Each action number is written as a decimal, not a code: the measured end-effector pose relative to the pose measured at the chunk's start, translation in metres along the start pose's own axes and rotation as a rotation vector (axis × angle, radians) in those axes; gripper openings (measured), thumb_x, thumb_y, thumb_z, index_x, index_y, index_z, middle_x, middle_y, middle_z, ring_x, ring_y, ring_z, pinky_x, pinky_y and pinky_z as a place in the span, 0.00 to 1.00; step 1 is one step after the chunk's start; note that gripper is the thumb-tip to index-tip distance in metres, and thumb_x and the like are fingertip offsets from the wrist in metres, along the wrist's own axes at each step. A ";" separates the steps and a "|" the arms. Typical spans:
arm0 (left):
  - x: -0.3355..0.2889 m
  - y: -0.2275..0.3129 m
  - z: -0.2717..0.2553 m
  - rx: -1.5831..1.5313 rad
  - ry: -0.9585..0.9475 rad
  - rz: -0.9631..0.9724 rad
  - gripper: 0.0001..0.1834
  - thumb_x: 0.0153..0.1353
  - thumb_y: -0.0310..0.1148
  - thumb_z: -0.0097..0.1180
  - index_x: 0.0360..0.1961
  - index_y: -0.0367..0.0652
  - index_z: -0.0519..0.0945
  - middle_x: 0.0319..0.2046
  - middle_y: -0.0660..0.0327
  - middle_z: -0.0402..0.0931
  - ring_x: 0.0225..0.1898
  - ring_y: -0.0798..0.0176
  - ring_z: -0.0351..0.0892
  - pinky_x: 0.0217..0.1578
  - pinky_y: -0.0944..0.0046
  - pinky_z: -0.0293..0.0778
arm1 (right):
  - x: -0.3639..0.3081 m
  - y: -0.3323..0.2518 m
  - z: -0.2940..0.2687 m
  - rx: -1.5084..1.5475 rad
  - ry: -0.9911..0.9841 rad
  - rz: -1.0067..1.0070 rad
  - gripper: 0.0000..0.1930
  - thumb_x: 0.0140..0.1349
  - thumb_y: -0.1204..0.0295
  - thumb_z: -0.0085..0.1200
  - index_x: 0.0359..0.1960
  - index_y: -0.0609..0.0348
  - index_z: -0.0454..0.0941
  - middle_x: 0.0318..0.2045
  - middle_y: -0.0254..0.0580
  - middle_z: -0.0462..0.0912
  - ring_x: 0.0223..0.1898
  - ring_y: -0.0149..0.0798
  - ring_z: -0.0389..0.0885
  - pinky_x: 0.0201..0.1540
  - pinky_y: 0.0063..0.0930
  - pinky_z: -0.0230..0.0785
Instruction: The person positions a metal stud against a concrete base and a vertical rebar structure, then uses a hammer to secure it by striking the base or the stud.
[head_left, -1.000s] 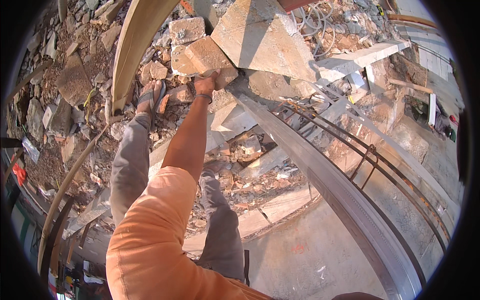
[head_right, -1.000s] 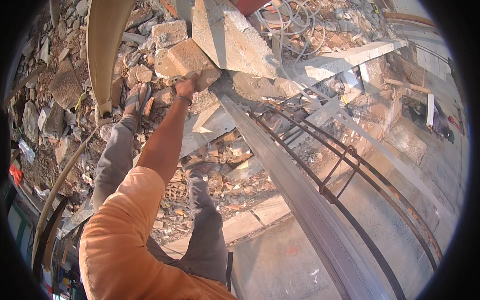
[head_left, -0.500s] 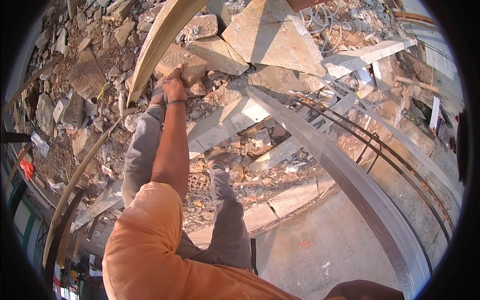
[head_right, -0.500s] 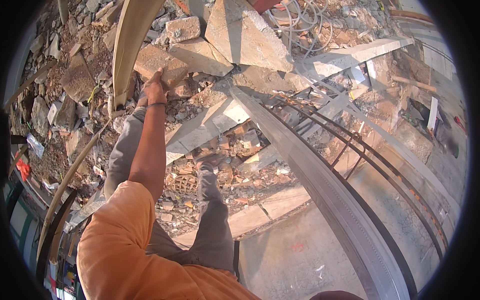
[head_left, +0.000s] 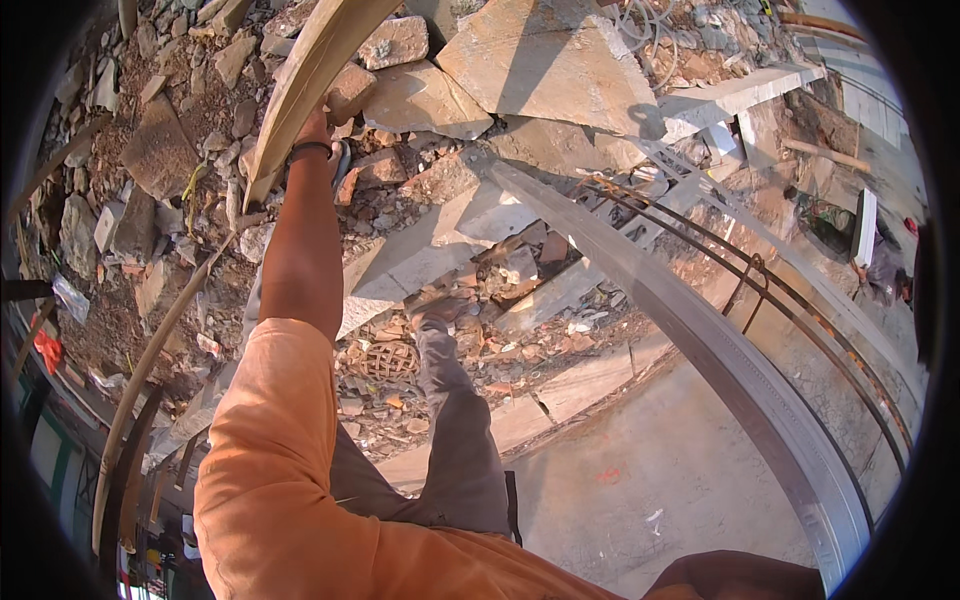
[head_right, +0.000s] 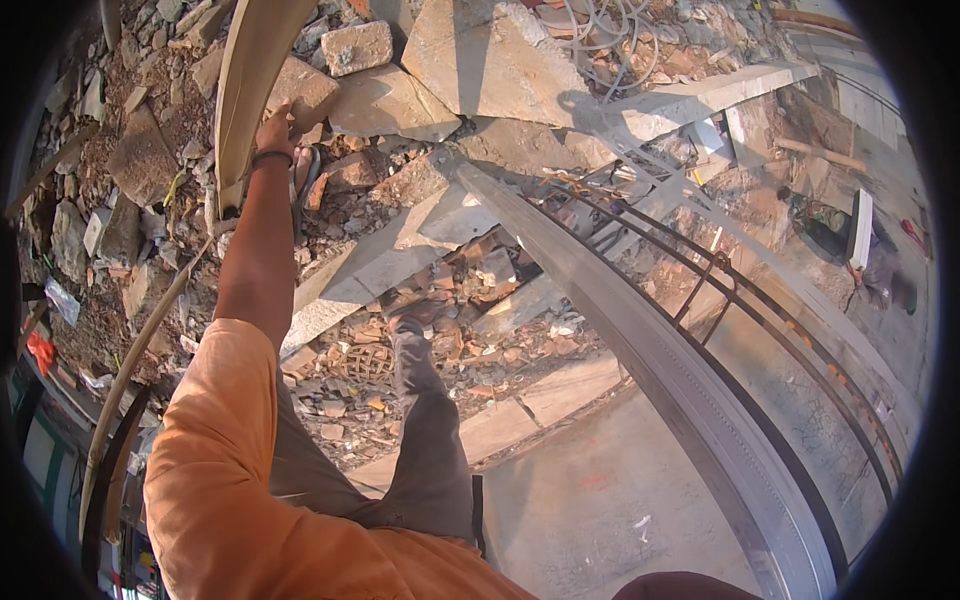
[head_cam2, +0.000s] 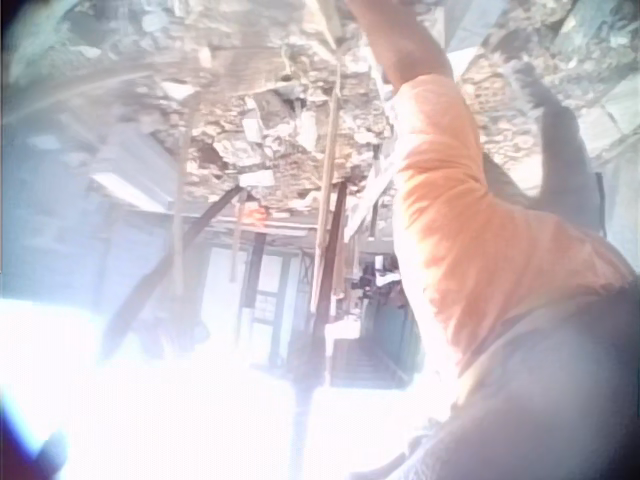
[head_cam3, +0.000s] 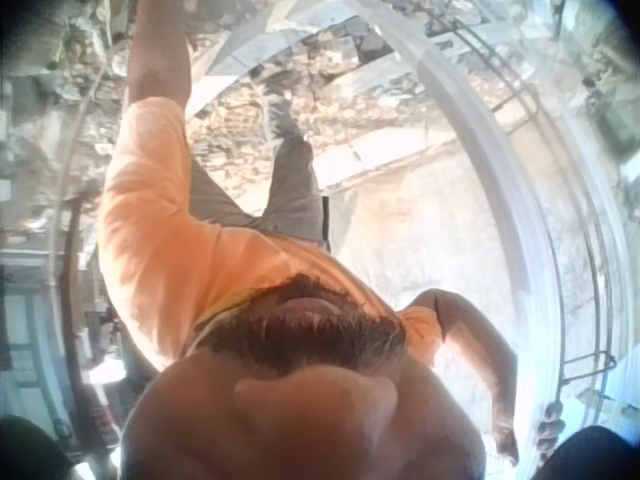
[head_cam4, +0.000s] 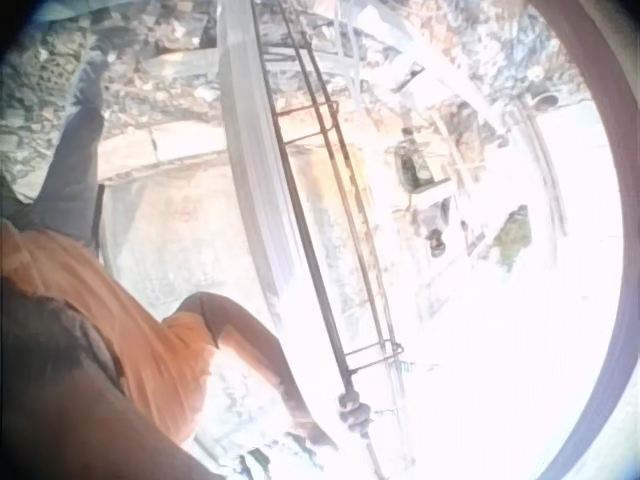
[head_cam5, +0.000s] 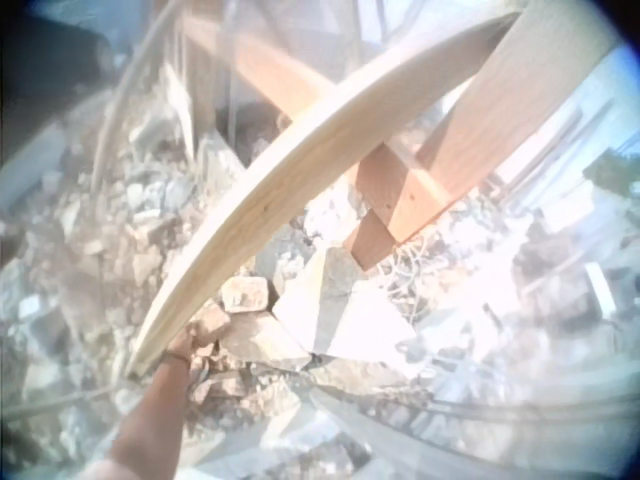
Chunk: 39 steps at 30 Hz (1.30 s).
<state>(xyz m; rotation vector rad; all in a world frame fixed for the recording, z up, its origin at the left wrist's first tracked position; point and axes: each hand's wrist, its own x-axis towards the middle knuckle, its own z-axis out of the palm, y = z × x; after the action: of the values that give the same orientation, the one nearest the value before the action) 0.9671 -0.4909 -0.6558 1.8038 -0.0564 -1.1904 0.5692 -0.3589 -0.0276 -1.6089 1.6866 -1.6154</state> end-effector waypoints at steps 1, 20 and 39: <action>-0.012 0.014 -0.002 0.187 0.012 -0.043 0.29 0.52 0.45 0.65 0.49 0.35 0.74 0.40 0.53 0.76 0.36 0.54 0.79 0.32 0.56 0.73 | 0.001 -0.005 -0.002 0.010 -0.003 -0.004 0.25 0.65 0.56 0.45 0.52 0.68 0.66 0.41 0.50 0.74 0.43 0.51 0.75 0.52 0.52 0.67; -0.567 0.226 0.028 0.691 -1.048 1.340 0.34 0.51 0.41 0.67 0.55 0.37 0.69 0.44 0.41 0.77 0.45 0.43 0.78 0.45 0.53 0.74 | 0.024 -0.089 -0.017 0.211 -0.127 -0.346 0.37 0.57 0.69 0.57 0.63 0.66 0.48 0.49 0.46 0.68 0.54 0.40 0.67 0.59 0.37 0.60; -0.607 0.227 0.032 0.831 -0.877 1.242 0.28 0.54 0.42 0.62 0.49 0.34 0.71 0.38 0.45 0.80 0.42 0.46 0.81 0.44 0.55 0.74 | -0.057 -0.090 -0.102 0.085 -0.059 -0.342 0.30 0.62 0.64 0.56 0.64 0.57 0.58 0.49 0.51 0.75 0.50 0.43 0.77 0.48 0.33 0.73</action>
<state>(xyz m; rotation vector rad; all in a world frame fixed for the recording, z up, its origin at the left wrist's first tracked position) 0.7197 -0.3407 -0.0748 1.1953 -2.0682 -0.8877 0.5486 -0.2380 0.0538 -1.9618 1.3481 -1.7439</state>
